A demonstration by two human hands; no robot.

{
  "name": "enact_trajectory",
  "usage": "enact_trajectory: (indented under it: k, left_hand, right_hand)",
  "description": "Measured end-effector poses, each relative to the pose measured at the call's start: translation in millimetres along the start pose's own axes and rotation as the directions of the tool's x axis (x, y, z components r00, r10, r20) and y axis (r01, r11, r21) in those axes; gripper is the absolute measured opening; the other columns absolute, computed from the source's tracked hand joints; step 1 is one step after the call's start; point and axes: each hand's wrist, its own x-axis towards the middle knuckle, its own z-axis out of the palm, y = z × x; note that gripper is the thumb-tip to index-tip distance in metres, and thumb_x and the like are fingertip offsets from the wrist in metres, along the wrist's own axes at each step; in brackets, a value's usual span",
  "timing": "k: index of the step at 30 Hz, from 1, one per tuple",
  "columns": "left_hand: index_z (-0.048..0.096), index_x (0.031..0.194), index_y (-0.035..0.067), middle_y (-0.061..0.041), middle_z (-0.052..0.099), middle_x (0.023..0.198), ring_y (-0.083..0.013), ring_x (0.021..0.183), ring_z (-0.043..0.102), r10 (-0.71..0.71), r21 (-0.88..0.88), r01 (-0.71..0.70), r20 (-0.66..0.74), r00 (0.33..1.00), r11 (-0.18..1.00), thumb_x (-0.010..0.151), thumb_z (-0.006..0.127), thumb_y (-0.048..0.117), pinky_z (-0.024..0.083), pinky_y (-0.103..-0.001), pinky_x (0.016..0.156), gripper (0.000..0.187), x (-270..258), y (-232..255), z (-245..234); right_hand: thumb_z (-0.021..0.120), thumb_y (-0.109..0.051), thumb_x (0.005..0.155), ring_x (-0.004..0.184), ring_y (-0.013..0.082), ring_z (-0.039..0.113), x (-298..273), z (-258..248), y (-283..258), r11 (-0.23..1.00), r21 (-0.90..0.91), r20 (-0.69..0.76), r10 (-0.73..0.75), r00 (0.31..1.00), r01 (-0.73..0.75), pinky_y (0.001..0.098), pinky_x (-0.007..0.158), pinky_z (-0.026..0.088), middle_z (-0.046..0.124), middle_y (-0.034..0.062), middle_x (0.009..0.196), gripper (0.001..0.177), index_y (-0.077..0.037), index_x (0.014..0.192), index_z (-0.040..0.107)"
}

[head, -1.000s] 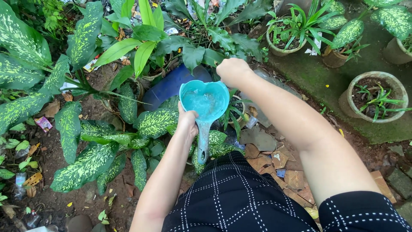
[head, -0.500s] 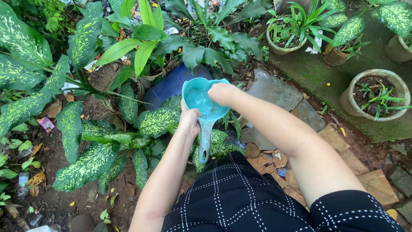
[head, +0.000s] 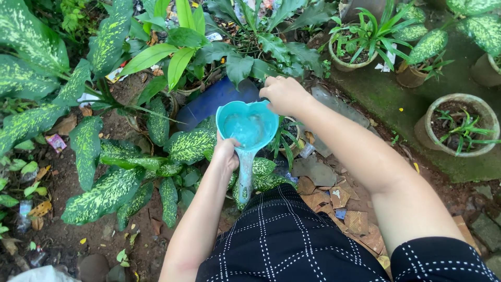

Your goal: Watering various potted plants in a backyard garden using a small heart-shaped scoop.

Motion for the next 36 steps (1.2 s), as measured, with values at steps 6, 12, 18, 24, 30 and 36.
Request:
enact_trajectory:
  k: [6,12,18,24,30,36]
  left_hand:
    - [0.026,0.157,0.023,-0.021,0.048,0.143,-0.0396,0.122,0.060,0.100,-0.036,-0.101,-0.006,0.995,0.994,0.072,0.039,-0.018,0.061,-0.054,0.087,0.095,-7.3,-10.8,-50.3]
    - [0.031,0.156,0.019,-0.019,0.051,0.141,-0.0375,0.124,0.059,0.169,-0.071,-0.175,-0.086,0.982,0.982,0.070,0.043,-0.018,0.059,-0.052,0.090,0.094,-36.0,-18.6,-97.3]
    - [0.030,0.156,0.024,-0.016,0.051,0.142,-0.0363,0.125,0.059,0.195,-0.228,-0.241,-0.204,0.959,0.943,0.069,0.041,-0.018,0.060,-0.050,0.090,0.097,-72.2,-35.3,-144.2]
    - [0.031,0.156,0.025,-0.016,0.053,0.140,-0.0363,0.120,0.062,0.160,-0.328,-0.260,-0.301,0.940,0.908,0.071,0.040,-0.018,0.062,-0.051,0.086,0.096,-108.8,-49.7,-194.3]
    - [0.032,0.156,0.022,-0.017,0.052,0.142,-0.0359,0.122,0.061,0.233,-0.372,-0.370,-0.364,0.902,0.851,0.069,0.041,-0.019,0.061,-0.051,0.090,0.096,-142.5,-66.5,-257.0]
    - [0.031,0.155,0.023,-0.016,0.050,0.145,-0.0352,0.127,0.059,0.195,-0.386,-0.390,-0.455,0.869,0.836,0.069,0.040,-0.019,0.060,-0.052,0.093,0.097,-187.8,-59.4,-298.5]
  right_hand:
    - [0.078,-0.014,0.080,0.113,0.0357,0.063,-7.4,29.2,-39.0,0.900,0.380,-0.329,-0.085,0.940,0.214,0.0458,0.094,0.053,0.065,0.0154,0.125,0.035,-0.008,0.114,0.072]
    - [0.075,-0.009,0.083,0.116,0.0367,0.064,-2.0,53.0,-79.8,0.800,0.510,-0.372,-0.127,0.920,0.317,0.0444,0.097,0.054,0.064,0.0167,0.130,0.036,-0.007,0.119,0.071]
    - [0.074,-0.009,0.087,0.114,0.0343,0.066,8.2,68.1,-118.9,0.744,0.616,-0.276,-0.104,0.956,0.259,0.0434,0.095,0.055,0.066,0.0135,0.128,0.030,-0.009,0.117,0.072]
    - [0.073,-0.010,0.087,0.113,0.0323,0.067,18.6,75.4,-181.0,0.713,0.623,-0.212,-0.241,0.947,0.320,0.0417,0.094,0.056,0.068,0.0116,0.125,0.028,-0.009,0.115,0.072]
    - [0.074,-0.009,0.087,0.116,0.0348,0.065,26.6,79.0,-239.6,0.650,0.605,-0.294,-0.355,0.888,0.460,0.0426,0.097,0.054,0.067,0.0152,0.128,0.029,-0.007,0.117,0.072]
    - [0.075,-0.009,0.086,0.114,0.0340,0.066,30.7,76.7,-294.9,0.636,0.585,-0.262,-0.439,0.859,0.503,0.0420,0.099,0.054,0.070,0.0132,0.122,0.029,-0.008,0.115,0.073]
